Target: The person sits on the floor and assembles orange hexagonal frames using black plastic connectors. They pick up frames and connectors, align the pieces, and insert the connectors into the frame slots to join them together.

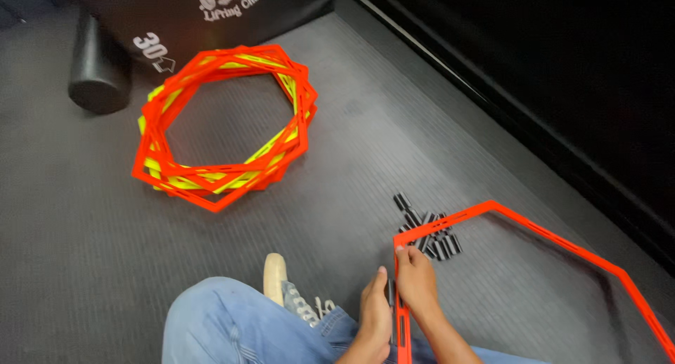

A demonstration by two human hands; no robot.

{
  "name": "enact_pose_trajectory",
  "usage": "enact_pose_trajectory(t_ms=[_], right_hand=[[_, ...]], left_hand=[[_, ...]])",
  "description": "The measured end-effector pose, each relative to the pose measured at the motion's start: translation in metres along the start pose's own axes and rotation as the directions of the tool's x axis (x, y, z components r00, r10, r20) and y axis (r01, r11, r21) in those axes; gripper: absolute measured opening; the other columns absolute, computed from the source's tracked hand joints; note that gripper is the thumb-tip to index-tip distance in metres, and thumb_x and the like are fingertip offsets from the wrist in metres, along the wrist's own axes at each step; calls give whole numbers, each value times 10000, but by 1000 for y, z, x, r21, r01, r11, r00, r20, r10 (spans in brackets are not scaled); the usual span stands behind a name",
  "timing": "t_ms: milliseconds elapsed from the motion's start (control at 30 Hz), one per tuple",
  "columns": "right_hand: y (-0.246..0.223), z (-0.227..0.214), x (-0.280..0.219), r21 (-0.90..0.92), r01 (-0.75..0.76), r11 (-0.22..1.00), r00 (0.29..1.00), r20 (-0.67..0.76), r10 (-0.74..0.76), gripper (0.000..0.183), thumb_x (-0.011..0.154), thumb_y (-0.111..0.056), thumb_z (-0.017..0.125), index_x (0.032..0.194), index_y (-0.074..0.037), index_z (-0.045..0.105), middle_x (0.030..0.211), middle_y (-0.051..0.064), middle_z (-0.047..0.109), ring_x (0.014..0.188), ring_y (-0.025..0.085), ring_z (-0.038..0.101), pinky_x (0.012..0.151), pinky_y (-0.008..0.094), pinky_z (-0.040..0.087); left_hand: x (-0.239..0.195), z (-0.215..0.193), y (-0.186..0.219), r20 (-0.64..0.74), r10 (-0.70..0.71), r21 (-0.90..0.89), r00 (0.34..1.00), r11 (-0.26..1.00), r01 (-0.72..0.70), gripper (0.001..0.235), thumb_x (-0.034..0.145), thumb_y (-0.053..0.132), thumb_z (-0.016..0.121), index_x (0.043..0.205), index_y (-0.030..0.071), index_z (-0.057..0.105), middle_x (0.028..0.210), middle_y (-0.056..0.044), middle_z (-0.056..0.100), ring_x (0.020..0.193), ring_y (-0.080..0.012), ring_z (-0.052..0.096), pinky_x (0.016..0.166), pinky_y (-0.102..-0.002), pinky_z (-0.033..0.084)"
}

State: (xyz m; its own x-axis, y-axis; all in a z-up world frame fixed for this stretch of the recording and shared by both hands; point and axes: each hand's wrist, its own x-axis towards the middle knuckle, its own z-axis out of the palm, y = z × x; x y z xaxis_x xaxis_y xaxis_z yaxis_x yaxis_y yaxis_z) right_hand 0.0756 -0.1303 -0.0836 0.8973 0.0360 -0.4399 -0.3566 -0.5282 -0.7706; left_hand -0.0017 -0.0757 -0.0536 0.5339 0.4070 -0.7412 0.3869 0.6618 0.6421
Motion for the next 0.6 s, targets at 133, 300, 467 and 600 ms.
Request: enact_pose_trajectory(t_ms=[133, 300, 467, 600], right_hand=[[-3, -5, -1, 45, -7, 999, 999, -43, 9, 404, 1021, -347, 504, 696, -116, 569, 660, 35, 579, 682, 181, 496, 687, 389, 392], [6, -3, 2, 65, 111, 992, 988, -118, -102, 378, 1031, -316, 515, 717, -116, 580, 639, 48, 569, 659, 191, 498, 680, 407, 388], [13, -1, 2, -35, 245, 969, 959, -141, -247, 368, 1054, -328, 482, 763, -121, 574, 680, 64, 581, 675, 214, 522, 695, 424, 382], [4, -6, -9, -13, 295, 955, 942, -163, -293, 346, 1075, -307, 486, 804, -121, 593, 687, 29, 547, 696, 181, 500, 706, 380, 389]], left_hand=[[22, 0, -22, 36, 180, 124, 983, 975, -183, 389, 1042, 289, 610, 704, 121, 517, 698, 8, 486, 699, -104, 450, 639, -321, 396], [30, 5, -29, 7, 158, 103, 987, 982, -158, 369, 1020, 293, 649, 709, 97, 611, 663, -16, 581, 658, -104, 516, 587, -319, 420], [51, 4, -53, 3, 203, -71, 979, 977, -202, 352, 1013, 257, 680, 708, 95, 614, 668, -16, 576, 671, -101, 502, 585, -314, 432], [43, 7, -49, 3, 176, -132, 984, 976, -174, 384, 1020, 257, 696, 692, 99, 574, 650, -1, 525, 651, -91, 468, 560, -311, 389]])
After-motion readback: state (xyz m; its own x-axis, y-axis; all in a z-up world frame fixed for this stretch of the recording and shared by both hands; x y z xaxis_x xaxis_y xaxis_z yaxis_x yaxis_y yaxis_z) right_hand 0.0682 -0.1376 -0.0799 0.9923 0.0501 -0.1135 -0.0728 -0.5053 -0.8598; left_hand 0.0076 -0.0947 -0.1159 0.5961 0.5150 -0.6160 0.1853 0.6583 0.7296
